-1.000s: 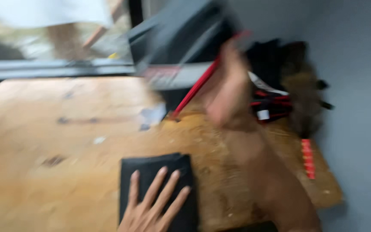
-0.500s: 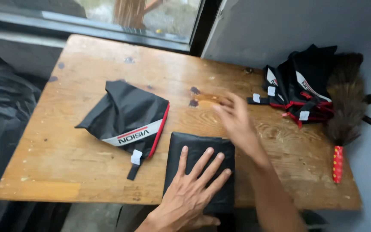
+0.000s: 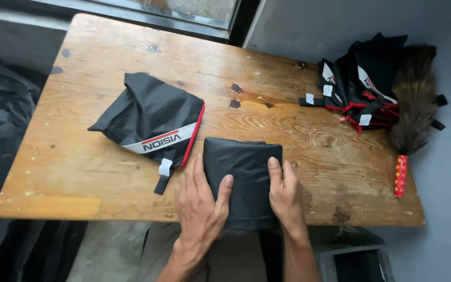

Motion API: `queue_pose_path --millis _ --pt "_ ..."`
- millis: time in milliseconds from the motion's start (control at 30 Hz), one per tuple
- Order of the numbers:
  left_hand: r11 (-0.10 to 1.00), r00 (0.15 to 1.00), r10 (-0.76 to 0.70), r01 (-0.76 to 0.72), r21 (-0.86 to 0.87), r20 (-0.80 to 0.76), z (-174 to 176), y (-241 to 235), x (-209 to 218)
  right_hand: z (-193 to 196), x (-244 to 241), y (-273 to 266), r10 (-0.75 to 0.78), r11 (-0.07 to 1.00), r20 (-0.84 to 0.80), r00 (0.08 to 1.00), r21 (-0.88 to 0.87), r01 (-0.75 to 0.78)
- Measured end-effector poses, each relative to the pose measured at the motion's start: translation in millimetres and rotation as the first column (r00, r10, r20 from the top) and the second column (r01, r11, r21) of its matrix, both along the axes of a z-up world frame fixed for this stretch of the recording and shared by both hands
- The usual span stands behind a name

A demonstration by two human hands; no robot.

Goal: The person folds a large black tarp on a wooden table, using a feather duster to smooth the surface. They then roll the tarp tightly and place it into a black drawstring bag, securing it with a red strap.

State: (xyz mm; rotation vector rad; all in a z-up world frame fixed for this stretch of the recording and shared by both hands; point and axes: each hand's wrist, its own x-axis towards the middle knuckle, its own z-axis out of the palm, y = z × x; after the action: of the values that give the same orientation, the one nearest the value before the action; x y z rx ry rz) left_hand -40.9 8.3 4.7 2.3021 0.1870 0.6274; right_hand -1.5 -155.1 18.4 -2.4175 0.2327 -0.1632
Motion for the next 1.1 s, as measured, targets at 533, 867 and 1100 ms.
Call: queue_pose_path --millis 533,867,1100 --pt "-0.016 0.793 -0.607 0.054 -0.998 0.052 -33.3 32.6 -10.8 -31.1 -55.8 -17.8 0.05 0.855 0.214 0.975 0.496 -0.153" --pt "0.381 0.756 -0.642 0.168 -0.909 -0.129 -16.5 10.0 -24.3 -145.0 -85.0 -55.3 -0.122 0.531 0.009 0.992 0.845 0.058" --pt "0.202 0.865 -0.495 0.021 -0.979 -0.083 -25.7 -9.7 -36.1 -103.4 -82.9 -49.5 0.003 0.687 0.045 0.999 0.726 -0.035"
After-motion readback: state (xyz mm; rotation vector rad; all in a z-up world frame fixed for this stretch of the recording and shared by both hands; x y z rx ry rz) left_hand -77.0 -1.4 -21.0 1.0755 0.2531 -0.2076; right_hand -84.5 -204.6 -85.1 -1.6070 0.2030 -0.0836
